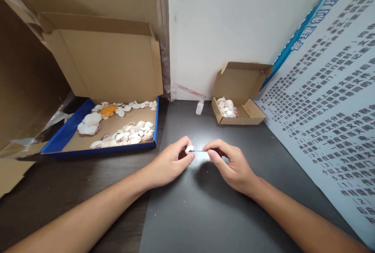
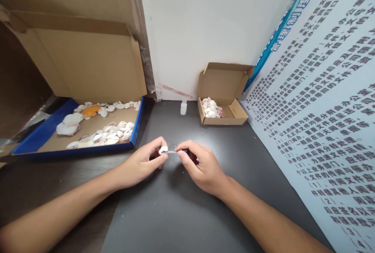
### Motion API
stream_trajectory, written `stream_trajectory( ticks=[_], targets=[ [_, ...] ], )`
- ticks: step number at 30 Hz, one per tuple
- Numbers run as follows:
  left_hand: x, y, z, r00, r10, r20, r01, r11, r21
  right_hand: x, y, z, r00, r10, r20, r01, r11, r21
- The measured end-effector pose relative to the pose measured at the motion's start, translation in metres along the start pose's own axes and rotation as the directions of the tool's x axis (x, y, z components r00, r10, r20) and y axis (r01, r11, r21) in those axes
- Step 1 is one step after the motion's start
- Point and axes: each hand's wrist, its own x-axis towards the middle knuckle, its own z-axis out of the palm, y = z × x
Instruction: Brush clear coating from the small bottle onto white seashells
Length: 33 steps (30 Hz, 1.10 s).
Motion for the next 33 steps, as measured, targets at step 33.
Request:
stream_trajectory(
  ticks=[33],
  targets=[
    [0.0018,-0.0049,0.0007,0.997,-0.023,0.079,0.038,0.978,-0.206,0.0012,-0.0016,-0.0082,0.996,-0.076,-0.048,0.073,0.995,-0.073]
  ],
)
